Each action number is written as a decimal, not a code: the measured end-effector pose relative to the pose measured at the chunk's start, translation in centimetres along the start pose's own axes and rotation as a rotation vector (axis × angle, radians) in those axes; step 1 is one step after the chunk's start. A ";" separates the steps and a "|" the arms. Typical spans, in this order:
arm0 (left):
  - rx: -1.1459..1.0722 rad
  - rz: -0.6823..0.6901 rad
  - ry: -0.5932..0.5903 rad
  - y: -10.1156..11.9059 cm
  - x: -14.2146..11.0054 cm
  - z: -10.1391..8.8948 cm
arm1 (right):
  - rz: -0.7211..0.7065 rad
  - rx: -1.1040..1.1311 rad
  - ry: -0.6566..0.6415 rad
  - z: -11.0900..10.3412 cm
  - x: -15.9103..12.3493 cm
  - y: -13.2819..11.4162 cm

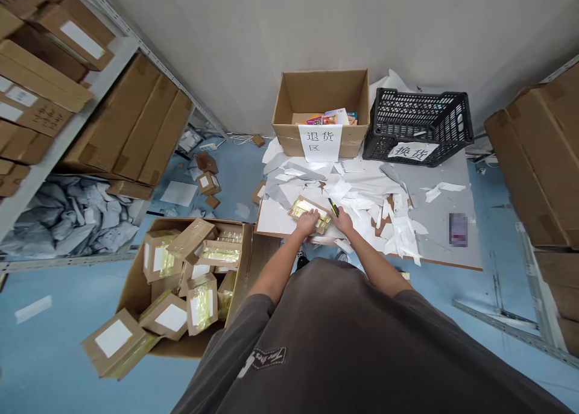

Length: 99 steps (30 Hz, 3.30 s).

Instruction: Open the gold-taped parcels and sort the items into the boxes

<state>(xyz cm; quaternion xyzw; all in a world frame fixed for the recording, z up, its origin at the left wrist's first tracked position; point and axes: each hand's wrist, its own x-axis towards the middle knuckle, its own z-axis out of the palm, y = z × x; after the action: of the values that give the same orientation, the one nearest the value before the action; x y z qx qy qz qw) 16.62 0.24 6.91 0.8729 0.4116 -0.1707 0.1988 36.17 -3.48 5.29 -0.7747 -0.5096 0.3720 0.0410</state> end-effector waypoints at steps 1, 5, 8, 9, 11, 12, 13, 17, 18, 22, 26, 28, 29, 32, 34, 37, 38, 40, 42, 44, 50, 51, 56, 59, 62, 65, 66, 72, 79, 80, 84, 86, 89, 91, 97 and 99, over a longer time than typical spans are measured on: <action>-0.004 -0.004 0.005 0.0 0.1 0.0 | -0.037 0.001 -0.043 -0.1 -0.5 0.8; -0.020 -0.017 0.018 -0.1 0.5 -0.1 | -0.109 -0.093 -0.215 -0.3 -2.5 2.9; -0.032 -0.012 0.015 -0.4 0.8 0.0 | -0.076 -0.157 -0.235 -0.3 -3.1 3.0; -0.036 -0.010 0.014 -0.4 0.9 0.0 | -0.060 -0.163 -0.240 -0.3 -3.1 2.8; -0.037 -0.006 0.001 -0.6 1.1 -0.1 | -0.049 -0.163 -0.266 -0.6 -2.8 2.6; -0.032 -0.002 -0.009 -0.6 1.3 -0.1 | -0.058 -0.161 -0.287 -0.8 -2.6 2.6; -0.025 0.006 -0.021 -0.7 1.4 -0.2 | -0.073 -0.162 -0.308 -1.1 -2.4 2.5; -0.025 0.024 -0.033 -0.7 1.6 -0.5 | -0.092 -0.152 -0.366 -1.6 -2.0 2.4; -0.034 0.019 -0.024 -0.6 1.5 -0.6 | -0.086 -0.138 -0.369 -1.5 -2.1 2.3; -0.040 -0.006 0.013 -0.4 1.2 -0.6 | -0.098 -0.086 -0.384 -0.3 -3.2 2.3; -0.055 0.050 0.015 -0.9 0.8 -0.5 | -0.052 -0.047 -0.331 0.5 -4.6 3.0; -0.117 0.032 0.022 -1.6 0.9 -0.5 | -0.025 -0.026 -0.290 0.6 -5.2 3.9; -0.146 0.009 0.035 -2.0 1.1 -0.5 | -0.014 -0.010 -0.275 0.5 -5.4 4.4; -0.141 -0.024 0.068 -3.3 2.1 -0.3 | 0.010 0.037 -0.236 0.0 -6.3 5.9; -0.092 -0.031 0.052 -3.9 3.2 0.1 | 0.004 0.039 -0.201 -0.4 -6.7 6.4; -0.050 -0.073 0.010 -4.4 4.9 0.8 | -0.029 0.006 -0.151 -0.6 -7.0 5.9; -0.042 -0.077 0.015 -4.5 5.3 1.1 | -0.042 -0.007 -0.134 -0.6 -7.1 5.6; -0.031 -0.044 0.057 -4.8 5.7 1.7 | -0.084 -0.041 -0.103 -0.3 -7.0 4.8; -0.027 0.026 0.130 -5.0 5.4 2.4 | -0.122 -0.089 -0.077 0.1 -6.9 4.1; -0.032 0.084 0.206 -5.1 4.7 3.4 | -0.130 -0.136 -0.060 0.5 -6.9 3.7; -0.091 0.101 0.340 -4.7 3.3 5.8 | -0.092 -0.269 -0.036 1.5 -6.9 3.0; -0.101 0.098 0.356 -4.6 3.3 6.0 | -0.087 -0.297 -0.031 1.6 -7.0 2.8; -0.133 0.104 0.412 -4.1 3.3 6.4 | -0.021 -0.422 -0.049 2.1 -7.6 1.8; -0.152 0.085 0.450 -3.5 3.3 6.8 | 0.054 -0.436 -0.037 2.4 -8.0 1.8; -0.171 0.071 0.476 -3.1 3.4 7.0 | 0.070 -0.416 -0.025 2.5 -8.1 1.8; -0.181 0.077 0.481 -2.9 3.5 7.1 | 0.042 -0.431 -0.018 2.4 -8.0 1.8; -0.182 0.080 0.482 -2.9 3.5 7.1 | 0.036 -0.441 -0.019 2.4 -8.0 1.8; -0.181 0.036 0.504 -2.2 3.1 7.3 | 0.068 -0.442 0.001 2.5 -7.7 1.5; -0.195 0.026 0.445 -1.8 2.6 6.9 | 0.047 -0.444 0.042 3.1 -9.0 4.2; -0.199 0.020 0.437 -1.7 2.6 6.8 | 0.053 -0.431 0.050 3.2 -9.1 4.2; -0.218 0.014 0.418 -1.8 2.5 6.5 | 0.023 -0.408 0.038 3.2 -8.2 2.7; -0.221 0.014 0.416 -1.8 2.6 6.5 | 0.001 -0.419 0.022 3.0 -7.4 1.8; -0.219 0.012 0.420 -1.5 2.8 6.8 | 0.005 -0.425 0.027 2.9 -7.1 1.8; -0.224 0.025 0.420 -1.2 2.9 7.1 | 0.045 -0.393 0.036 2.6 -7.8 3.2; -0.249 -0.019 0.448 -1.6 2.6 7.2 | 0.398 -0.329 0.101 -2.4 -10.7 12.3; -0.253 -0.021 0.450 -2.0 2.5 7.0 | 0.344 -0.346 0.147 -3.6 -10.9 13.8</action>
<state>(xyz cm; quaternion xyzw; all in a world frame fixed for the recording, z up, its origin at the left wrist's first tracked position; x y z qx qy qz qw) 15.58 -0.37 -0.75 0.8526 0.4728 0.0787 0.2081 46.67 -17.85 7.58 -0.8705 -0.4220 0.2234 -0.1191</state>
